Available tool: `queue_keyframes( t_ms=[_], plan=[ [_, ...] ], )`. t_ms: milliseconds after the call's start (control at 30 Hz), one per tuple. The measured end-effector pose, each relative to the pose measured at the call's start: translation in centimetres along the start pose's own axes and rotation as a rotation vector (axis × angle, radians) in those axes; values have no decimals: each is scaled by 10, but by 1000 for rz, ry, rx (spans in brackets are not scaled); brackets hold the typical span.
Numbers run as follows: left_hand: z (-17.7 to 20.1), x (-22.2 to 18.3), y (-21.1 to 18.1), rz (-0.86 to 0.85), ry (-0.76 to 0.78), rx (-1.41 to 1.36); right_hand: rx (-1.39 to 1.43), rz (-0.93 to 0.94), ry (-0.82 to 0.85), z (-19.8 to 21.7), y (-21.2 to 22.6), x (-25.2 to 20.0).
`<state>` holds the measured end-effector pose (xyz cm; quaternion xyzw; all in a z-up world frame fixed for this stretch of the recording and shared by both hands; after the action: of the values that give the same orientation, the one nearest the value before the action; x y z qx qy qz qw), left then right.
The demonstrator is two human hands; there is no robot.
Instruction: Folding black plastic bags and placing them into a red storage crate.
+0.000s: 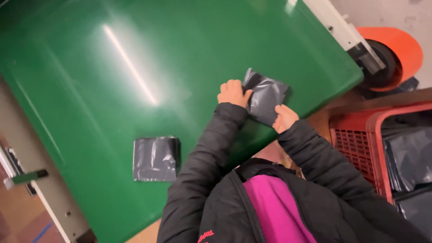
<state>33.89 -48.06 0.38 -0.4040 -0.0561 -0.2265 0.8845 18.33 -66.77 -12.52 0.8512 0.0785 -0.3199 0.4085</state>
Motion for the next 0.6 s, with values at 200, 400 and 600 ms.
queue_keyframes(
  t_ms=[200, 400, 600],
  plan=[
    [47, -52, 1, -91, 7, -196, -141, 347, 16, -50, 9, -27],
    [227, -149, 30, 33, -147, -149, -617, 587, 206, -191, -41, -53],
    [319, -216, 145, 438, -311, 13, -924, 481, 368, -308, -142, -74]
  ],
)
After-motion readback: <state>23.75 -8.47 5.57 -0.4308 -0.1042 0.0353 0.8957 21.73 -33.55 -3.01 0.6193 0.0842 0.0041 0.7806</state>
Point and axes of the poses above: each hand's wrist, its own x-axis towards the middle knuckle, its own z-axis out of the back of the hand, y = z × x, the point moved 4 cm from there along x, towards the middle knuckle, and after that the axes turned 8 degrees about -x, right-handed, at the moved point
